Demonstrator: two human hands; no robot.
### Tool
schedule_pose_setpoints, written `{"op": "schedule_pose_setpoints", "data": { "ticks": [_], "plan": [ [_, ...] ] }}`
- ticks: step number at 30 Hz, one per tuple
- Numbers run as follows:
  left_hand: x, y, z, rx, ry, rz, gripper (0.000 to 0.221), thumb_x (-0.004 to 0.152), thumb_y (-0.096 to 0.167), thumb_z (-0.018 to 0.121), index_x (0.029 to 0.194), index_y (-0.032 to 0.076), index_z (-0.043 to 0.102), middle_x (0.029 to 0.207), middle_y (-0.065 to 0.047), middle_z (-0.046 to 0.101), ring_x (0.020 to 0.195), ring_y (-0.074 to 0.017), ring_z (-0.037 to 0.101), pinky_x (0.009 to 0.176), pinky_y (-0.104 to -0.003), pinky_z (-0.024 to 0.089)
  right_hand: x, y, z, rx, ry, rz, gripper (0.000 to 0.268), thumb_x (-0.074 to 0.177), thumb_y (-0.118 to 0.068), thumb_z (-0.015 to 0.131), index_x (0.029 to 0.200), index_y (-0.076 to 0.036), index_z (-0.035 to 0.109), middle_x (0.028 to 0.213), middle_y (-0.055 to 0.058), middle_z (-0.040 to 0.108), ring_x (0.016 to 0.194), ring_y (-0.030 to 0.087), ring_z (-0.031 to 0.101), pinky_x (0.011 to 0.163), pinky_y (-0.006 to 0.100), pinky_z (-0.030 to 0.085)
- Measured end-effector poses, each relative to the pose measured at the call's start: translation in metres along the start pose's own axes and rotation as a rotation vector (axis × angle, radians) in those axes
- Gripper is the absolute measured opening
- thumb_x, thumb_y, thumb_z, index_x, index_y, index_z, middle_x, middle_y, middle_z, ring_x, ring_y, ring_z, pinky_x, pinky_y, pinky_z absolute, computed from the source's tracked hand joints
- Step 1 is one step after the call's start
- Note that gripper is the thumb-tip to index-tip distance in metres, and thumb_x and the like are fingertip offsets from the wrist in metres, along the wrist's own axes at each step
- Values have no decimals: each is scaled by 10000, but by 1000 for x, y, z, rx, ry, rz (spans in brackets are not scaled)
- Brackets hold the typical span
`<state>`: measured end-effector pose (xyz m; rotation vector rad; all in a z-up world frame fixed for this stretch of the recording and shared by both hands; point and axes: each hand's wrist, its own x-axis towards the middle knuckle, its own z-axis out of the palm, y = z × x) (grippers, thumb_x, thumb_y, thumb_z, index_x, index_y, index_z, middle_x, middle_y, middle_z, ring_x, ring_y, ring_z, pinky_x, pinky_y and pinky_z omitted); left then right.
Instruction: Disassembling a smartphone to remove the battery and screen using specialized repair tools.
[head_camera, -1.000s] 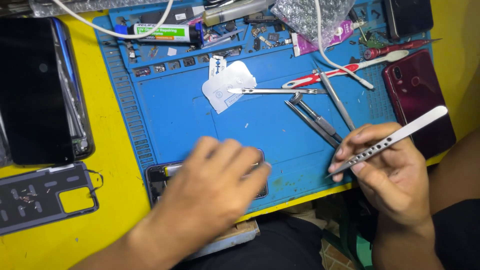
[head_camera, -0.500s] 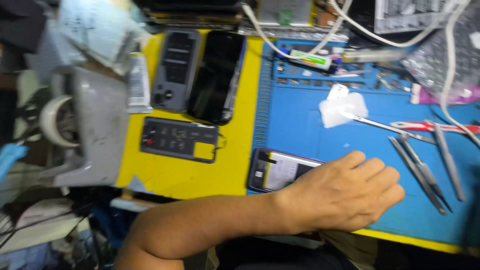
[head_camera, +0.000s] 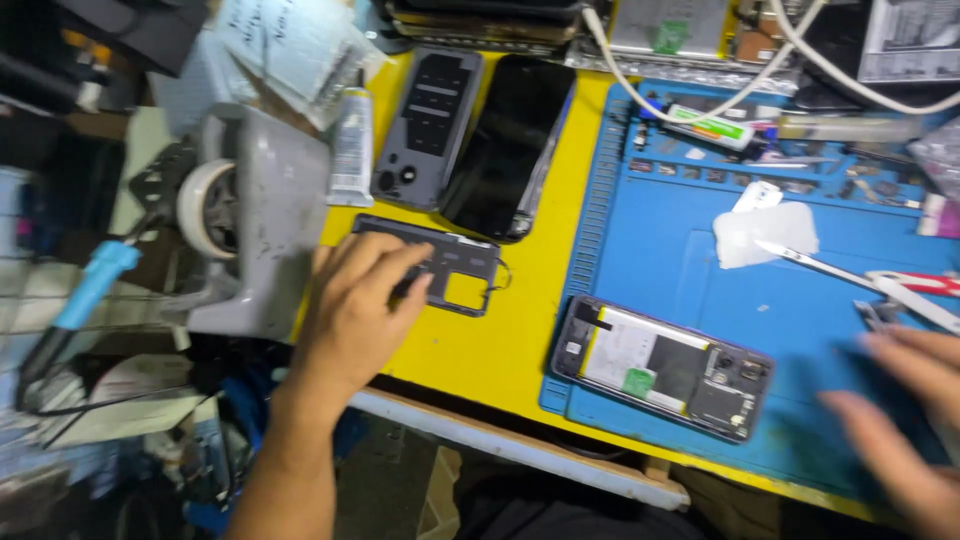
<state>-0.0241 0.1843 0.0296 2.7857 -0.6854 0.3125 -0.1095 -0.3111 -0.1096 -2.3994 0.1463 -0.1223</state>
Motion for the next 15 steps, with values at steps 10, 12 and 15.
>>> {"op": "schedule_pose_setpoints", "data": {
  "ticks": [10, 12, 15],
  "plan": [
    [36, 71, 35, -383, -255, 464, 646, 751, 295, 905, 1305, 88, 645, 1388, -134, 591, 1279, -323, 530, 1047, -462, 411, 5, -161, -18, -119, -330, -590, 801, 781, -416, 832, 1433, -64, 526, 1375, 152, 581, 1251, 326, 581, 1099, 475, 440],
    [46, 75, 39, -376, -283, 526, 564, 787, 257, 854, 1283, 75, 654, 1352, -150, 593, 1266, -332, 524, 1047, -466, 414, 6, -158, -19, -130, -321, -602, 783, 792, -414, 836, 1429, -72, 533, 1372, 140, 579, 1250, 315, 580, 1106, 470, 433],
    [58, 73, 41, -381, -252, 607, 552, 803, 262, 840, 1272, 43, 648, 1240, -167, 602, 1108, -347, 557, 933, -476, 479, 4, -154, -19, -39, -327, -585, 747, 820, -383, 831, 1425, -67, 528, 1399, 197, 541, 1296, 366, 558, 1108, 494, 463]
  ]
}}
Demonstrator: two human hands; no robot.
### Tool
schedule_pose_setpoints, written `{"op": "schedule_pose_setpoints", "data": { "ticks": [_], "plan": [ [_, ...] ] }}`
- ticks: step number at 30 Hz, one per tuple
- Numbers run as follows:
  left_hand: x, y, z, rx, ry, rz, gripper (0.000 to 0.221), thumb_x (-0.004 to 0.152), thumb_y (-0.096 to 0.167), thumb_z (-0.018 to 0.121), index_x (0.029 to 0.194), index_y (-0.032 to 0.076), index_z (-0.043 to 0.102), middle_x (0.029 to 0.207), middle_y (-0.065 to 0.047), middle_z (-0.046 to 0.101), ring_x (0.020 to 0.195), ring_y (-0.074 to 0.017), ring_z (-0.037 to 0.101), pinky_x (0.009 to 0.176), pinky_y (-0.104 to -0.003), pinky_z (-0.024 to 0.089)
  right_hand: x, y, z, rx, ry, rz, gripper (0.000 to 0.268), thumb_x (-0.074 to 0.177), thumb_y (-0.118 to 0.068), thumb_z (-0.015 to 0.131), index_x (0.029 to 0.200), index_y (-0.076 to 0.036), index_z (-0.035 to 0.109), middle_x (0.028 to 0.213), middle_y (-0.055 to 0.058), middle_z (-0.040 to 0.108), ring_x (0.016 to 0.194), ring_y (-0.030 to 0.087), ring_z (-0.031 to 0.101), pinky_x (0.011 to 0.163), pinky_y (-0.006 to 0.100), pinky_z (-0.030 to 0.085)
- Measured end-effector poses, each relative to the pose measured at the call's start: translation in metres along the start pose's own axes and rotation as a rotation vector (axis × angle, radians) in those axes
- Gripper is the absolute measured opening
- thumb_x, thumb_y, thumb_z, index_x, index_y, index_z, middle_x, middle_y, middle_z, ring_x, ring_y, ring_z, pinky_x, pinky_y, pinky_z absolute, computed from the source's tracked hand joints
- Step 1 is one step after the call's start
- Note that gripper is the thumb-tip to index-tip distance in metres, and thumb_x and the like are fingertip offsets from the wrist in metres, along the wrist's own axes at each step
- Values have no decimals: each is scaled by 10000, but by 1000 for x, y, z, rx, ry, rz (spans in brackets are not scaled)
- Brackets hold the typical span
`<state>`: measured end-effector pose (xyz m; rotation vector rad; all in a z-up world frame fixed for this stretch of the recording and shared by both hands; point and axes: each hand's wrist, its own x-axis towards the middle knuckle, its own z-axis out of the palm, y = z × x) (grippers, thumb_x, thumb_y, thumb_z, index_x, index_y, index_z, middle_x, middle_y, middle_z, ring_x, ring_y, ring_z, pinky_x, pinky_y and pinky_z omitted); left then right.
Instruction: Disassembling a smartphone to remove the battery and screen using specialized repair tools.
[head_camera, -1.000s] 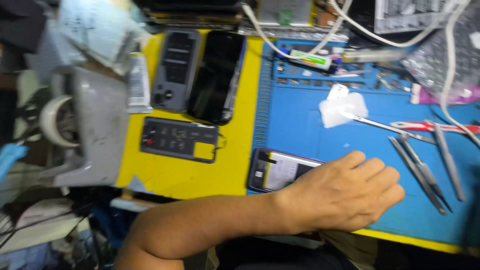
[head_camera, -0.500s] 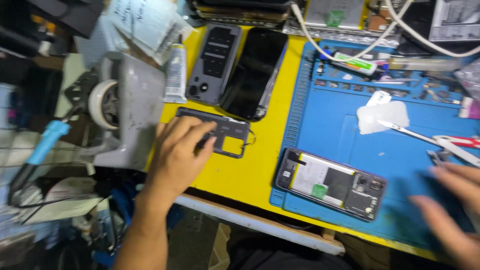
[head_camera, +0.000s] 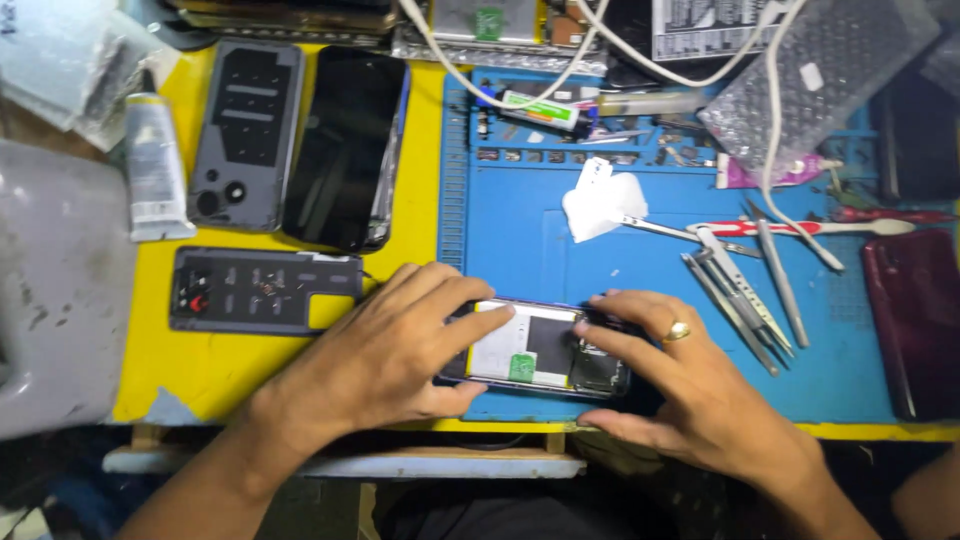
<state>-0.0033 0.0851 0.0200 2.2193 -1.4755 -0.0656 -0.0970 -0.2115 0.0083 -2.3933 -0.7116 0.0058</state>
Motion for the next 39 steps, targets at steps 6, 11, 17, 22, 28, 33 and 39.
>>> {"op": "schedule_pose_setpoints", "data": {
  "ticks": [6, 11, 17, 22, 28, 33, 39],
  "plan": [
    [24, -17, 2, -217, 150, -51, 547, 750, 291, 836, 1199, 11, 698, 966, -93, 743, 803, -265, 663, 843, -385, 492, 10, 13, 4, -95, 255, -96, 293, 1000, -158, 629, 1268, -38, 633, 1218, 151, 655, 1062, 351, 644, 901, 480, 455],
    [45, -23, -9, -307, 364, -188, 532, 836, 370, 799, 1240, 48, 671, 940, -24, 799, 876, -152, 778, 905, -378, 541, 23, 16, -15, 190, 365, 3, 211, 920, -92, 729, 1129, -67, 723, 972, 60, 745, 849, 213, 685, 865, 349, 451],
    [99, 1, 30, -1662, 729, -319, 373, 852, 447, 806, 857, 181, 545, 740, 27, 530, 776, -140, 522, 916, -404, 423, 46, -6, -22, 349, 710, 215, 106, 869, -48, 766, 966, -8, 743, 884, 83, 726, 772, 181, 664, 739, 275, 504],
    [132, 16, 48, -1792, 881, -214, 513, 899, 370, 807, 1242, 47, 603, 963, -106, 699, 960, -323, 697, 927, -422, 530, 68, -15, -22, 286, 762, 93, 205, 886, -54, 777, 1089, -49, 751, 980, 72, 755, 831, 171, 674, 777, 271, 529],
    [127, 11, 41, -1663, 972, -386, 399, 876, 410, 778, 913, 39, 636, 723, -123, 666, 650, -241, 675, 607, -349, 574, 56, 2, -20, 405, 530, 45, 448, 784, -234, 868, 1164, -43, 728, 1050, 98, 734, 967, 203, 699, 897, 310, 532],
    [122, -7, 50, -1631, 1041, -527, 394, 810, 399, 829, 910, 59, 656, 771, -60, 658, 624, -200, 660, 553, -334, 554, 57, 7, -48, 489, 464, 167, 314, 838, -150, 794, 1139, -68, 750, 1061, 85, 752, 1012, 200, 724, 955, 317, 524],
    [142, -10, 23, -1683, 1047, -559, 374, 848, 299, 796, 1125, 82, 668, 913, -28, 663, 860, -180, 631, 789, -318, 534, 103, 17, -103, 427, 770, 155, 429, 906, -32, 750, 1306, 40, 611, 1157, 166, 684, 1015, 204, 695, 991, 295, 590]
  ]
}}
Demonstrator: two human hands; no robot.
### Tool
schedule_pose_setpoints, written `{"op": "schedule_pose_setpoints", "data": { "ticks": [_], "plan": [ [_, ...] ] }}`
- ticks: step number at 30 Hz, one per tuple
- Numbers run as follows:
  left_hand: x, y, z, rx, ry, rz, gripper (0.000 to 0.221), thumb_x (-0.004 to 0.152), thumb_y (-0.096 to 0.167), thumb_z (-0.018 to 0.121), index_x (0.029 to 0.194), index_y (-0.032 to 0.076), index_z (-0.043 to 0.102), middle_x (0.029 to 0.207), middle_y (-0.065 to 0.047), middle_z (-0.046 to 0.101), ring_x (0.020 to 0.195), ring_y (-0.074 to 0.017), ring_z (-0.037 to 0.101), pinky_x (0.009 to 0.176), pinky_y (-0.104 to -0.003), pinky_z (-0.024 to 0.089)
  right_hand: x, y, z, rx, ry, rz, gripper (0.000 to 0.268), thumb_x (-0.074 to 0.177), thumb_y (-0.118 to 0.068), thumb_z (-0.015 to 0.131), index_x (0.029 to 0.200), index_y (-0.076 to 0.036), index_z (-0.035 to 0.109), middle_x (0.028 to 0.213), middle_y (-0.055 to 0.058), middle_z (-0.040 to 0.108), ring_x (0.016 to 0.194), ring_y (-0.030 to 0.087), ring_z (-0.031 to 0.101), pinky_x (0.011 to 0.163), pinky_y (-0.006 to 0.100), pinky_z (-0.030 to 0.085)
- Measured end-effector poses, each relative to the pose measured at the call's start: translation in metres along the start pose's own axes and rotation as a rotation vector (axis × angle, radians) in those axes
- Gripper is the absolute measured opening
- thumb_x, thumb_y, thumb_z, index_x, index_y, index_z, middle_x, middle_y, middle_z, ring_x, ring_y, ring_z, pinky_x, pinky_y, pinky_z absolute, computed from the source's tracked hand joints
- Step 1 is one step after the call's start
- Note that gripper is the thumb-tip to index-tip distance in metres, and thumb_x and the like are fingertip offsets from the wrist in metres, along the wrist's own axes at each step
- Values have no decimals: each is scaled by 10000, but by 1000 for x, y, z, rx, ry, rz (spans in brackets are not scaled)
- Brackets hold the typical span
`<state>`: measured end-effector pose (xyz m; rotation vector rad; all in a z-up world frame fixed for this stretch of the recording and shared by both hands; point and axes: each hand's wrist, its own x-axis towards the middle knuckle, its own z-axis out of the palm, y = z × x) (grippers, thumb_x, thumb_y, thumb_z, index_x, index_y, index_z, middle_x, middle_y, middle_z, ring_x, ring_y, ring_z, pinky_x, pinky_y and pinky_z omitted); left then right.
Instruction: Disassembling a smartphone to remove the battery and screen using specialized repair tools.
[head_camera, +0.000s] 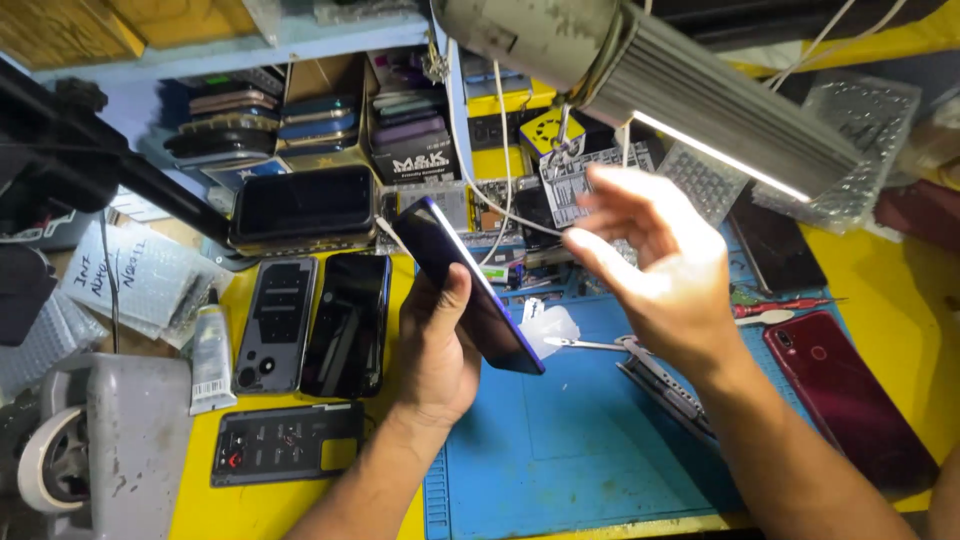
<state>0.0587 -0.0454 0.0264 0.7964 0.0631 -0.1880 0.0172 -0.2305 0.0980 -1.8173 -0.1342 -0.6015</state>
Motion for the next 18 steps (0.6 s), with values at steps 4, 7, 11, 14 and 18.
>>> {"op": "schedule_pose_setpoints", "data": {
  "ticks": [4, 7, 11, 14, 18],
  "plan": [
    [16, 27, 36, 231, -77, 235, 378, 861, 370, 749, 1037, 41, 694, 955, -66, 729, 922, -186, 672, 907, -310, 516, 30, 9, 11, 242, -13, 8, 563, 894, 18, 750, 1409, 38, 523, 1185, 173, 647, 1082, 202, 657, 996, 288, 602],
    [32, 39, 51, 308, -98, 337, 285, 886, 375, 718, 839, 108, 632, 778, 0, 621, 748, -123, 567, 759, -271, 454, 35, 17, 18, 285, 51, 3, 378, 917, 20, 753, 1268, 27, 614, 1049, 125, 689, 990, 156, 680, 961, 252, 601],
    [48, 51, 67, 275, -120, 384, 281, 883, 362, 722, 761, 143, 596, 643, 21, 569, 653, -91, 532, 724, -257, 448, 30, 18, 19, 325, 67, 80, 335, 874, 38, 783, 1188, 5, 672, 963, 120, 733, 881, 147, 704, 867, 233, 610],
    [53, 58, 76, 226, -149, 329, 311, 851, 374, 742, 742, 116, 606, 630, -3, 590, 684, -126, 591, 784, -303, 517, 26, 13, 17, 334, 82, 132, 279, 839, 3, 799, 1106, 28, 722, 1022, 138, 759, 934, 190, 727, 915, 285, 642],
    [62, 55, 77, 218, -204, 390, 304, 894, 333, 746, 1042, 73, 692, 988, -33, 716, 977, -154, 654, 958, -338, 524, 20, 4, 17, 279, 117, 74, 221, 842, -6, 798, 1044, 39, 723, 946, 147, 761, 839, 196, 744, 844, 289, 660]
  ]
}}
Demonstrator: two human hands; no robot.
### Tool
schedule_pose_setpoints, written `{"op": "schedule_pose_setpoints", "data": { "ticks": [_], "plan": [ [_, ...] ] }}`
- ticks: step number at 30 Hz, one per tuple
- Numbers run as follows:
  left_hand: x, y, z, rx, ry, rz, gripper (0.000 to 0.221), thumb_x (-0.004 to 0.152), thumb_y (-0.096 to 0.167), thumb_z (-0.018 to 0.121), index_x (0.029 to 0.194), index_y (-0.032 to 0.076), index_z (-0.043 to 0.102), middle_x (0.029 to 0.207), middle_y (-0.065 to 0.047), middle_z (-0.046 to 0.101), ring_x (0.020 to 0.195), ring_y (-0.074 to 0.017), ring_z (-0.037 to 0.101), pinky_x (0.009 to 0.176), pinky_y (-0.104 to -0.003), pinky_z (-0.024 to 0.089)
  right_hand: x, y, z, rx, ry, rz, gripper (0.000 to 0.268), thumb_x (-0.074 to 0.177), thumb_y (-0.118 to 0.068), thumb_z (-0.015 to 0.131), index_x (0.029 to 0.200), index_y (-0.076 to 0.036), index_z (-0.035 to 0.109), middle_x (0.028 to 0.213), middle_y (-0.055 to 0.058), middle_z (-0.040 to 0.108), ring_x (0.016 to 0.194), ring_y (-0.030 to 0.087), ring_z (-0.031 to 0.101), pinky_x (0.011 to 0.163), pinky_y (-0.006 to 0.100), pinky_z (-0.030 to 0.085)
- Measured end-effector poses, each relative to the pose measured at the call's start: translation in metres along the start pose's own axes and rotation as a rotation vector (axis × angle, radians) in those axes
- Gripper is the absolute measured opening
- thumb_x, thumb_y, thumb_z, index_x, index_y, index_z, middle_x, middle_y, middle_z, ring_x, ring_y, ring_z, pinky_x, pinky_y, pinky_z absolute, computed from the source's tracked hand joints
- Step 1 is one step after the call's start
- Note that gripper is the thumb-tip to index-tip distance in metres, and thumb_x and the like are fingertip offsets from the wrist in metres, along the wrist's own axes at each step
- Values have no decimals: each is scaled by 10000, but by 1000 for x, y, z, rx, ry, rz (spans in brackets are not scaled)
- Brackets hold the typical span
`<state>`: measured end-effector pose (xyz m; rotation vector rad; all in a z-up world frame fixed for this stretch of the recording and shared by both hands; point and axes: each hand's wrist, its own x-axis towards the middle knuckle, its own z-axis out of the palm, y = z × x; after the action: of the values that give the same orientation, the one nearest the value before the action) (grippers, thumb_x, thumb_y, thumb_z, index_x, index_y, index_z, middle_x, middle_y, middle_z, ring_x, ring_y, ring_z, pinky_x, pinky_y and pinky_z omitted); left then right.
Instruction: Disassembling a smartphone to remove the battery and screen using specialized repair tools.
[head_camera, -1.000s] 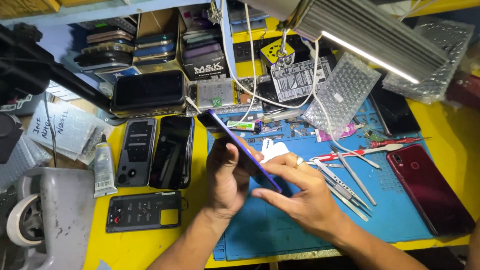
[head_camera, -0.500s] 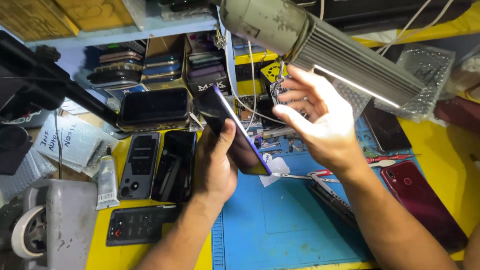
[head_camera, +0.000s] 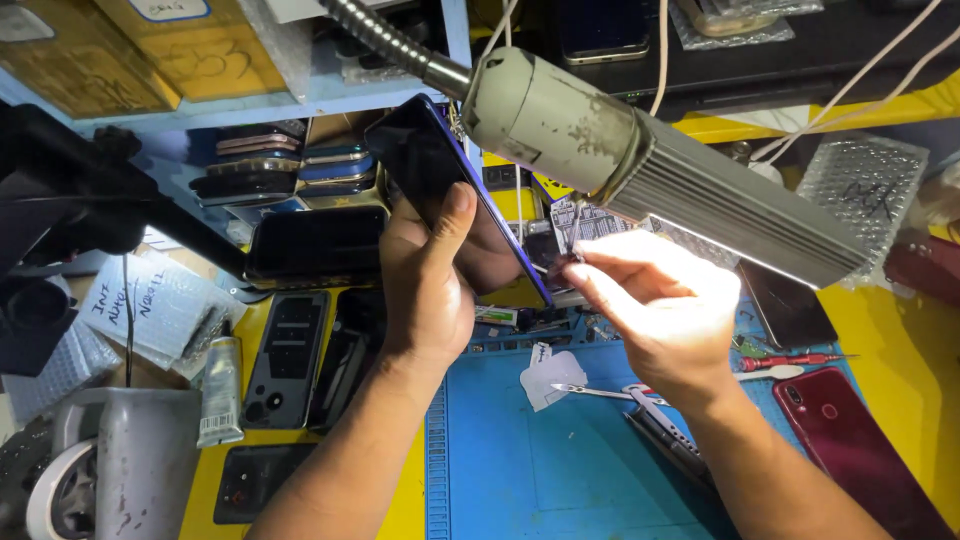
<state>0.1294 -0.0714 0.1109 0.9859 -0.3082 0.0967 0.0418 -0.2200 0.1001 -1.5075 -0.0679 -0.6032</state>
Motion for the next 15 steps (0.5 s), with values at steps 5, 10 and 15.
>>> {"op": "schedule_pose_setpoints", "data": {
  "ticks": [5, 10, 15],
  "plan": [
    [3, -9, 2, -16, 53, -25, 321, 866, 292, 785, 1044, 63, 650, 1009, -36, 698, 1003, -156, 646, 971, -334, 525, -5, -4, 2, -151, 55, -237, 174, 850, 109, 754, 995, 156, 668, 937, 276, 745, 861, 288, 786, 830, 328, 692],
    [2, -13, 4, 41, 27, 16, 374, 871, 318, 786, 1109, 71, 636, 1025, -13, 692, 1042, -149, 641, 998, -298, 493, -1, -3, -2, -230, 70, -319, 181, 826, 114, 793, 973, 144, 693, 936, 246, 747, 833, 266, 777, 787, 297, 677],
    [1, -12, 6, 42, 26, 22, 324, 880, 310, 774, 1051, 79, 626, 946, -2, 673, 978, -127, 625, 978, -289, 479, 1, -4, -3, -242, 55, -369, 174, 824, 118, 799, 971, 122, 706, 932, 230, 740, 833, 260, 762, 807, 300, 670]
  ]
}}
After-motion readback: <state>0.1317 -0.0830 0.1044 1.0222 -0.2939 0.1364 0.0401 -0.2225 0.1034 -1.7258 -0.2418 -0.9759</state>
